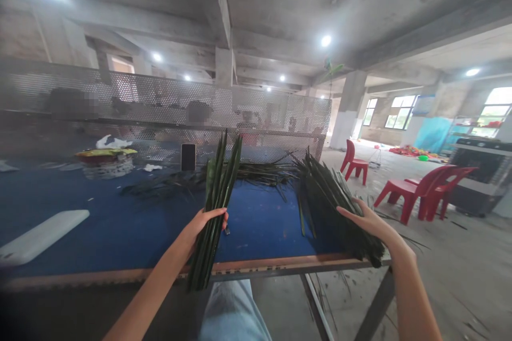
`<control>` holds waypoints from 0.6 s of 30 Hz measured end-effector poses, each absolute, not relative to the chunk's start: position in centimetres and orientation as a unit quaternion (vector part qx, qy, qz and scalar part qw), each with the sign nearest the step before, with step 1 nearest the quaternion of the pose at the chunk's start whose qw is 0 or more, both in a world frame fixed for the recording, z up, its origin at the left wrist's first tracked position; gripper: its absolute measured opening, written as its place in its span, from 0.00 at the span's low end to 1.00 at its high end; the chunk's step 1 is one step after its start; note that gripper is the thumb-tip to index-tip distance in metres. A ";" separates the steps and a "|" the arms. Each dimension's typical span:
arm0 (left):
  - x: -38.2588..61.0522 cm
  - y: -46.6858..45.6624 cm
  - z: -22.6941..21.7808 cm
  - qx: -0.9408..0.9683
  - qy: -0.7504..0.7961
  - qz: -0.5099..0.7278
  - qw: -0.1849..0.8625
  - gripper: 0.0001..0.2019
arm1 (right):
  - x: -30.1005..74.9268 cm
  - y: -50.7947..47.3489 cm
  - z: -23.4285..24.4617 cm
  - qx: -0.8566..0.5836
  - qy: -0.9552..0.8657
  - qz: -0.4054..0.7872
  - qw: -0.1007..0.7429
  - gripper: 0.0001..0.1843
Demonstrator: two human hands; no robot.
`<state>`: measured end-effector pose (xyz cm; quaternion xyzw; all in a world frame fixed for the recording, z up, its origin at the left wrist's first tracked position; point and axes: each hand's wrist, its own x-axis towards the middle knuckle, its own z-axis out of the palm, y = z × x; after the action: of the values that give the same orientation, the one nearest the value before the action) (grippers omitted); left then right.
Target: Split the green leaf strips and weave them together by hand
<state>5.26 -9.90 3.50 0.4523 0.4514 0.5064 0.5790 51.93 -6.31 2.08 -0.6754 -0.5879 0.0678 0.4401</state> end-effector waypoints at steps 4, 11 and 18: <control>5.0 -9.7 3.3 0.463 0.460 0.492 0.576 0.09 | 52.1 -6.8 2.6 -0.695 -0.550 0.152 0.437 0.39; 5.0 -9.3 2.9 0.510 0.435 0.477 0.568 0.11 | 47.0 -10.3 6.4 -0.607 -0.551 0.026 0.572 0.26; 6.5 -9.5 2.6 0.508 0.433 0.504 0.547 0.19 | 29.4 -9.5 3.2 -0.354 -0.755 0.306 0.459 0.25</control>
<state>6.48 -9.52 2.55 0.5083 0.4331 0.5043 0.5475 29.44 -9.50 3.22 -0.3543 -0.7554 0.3056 0.4588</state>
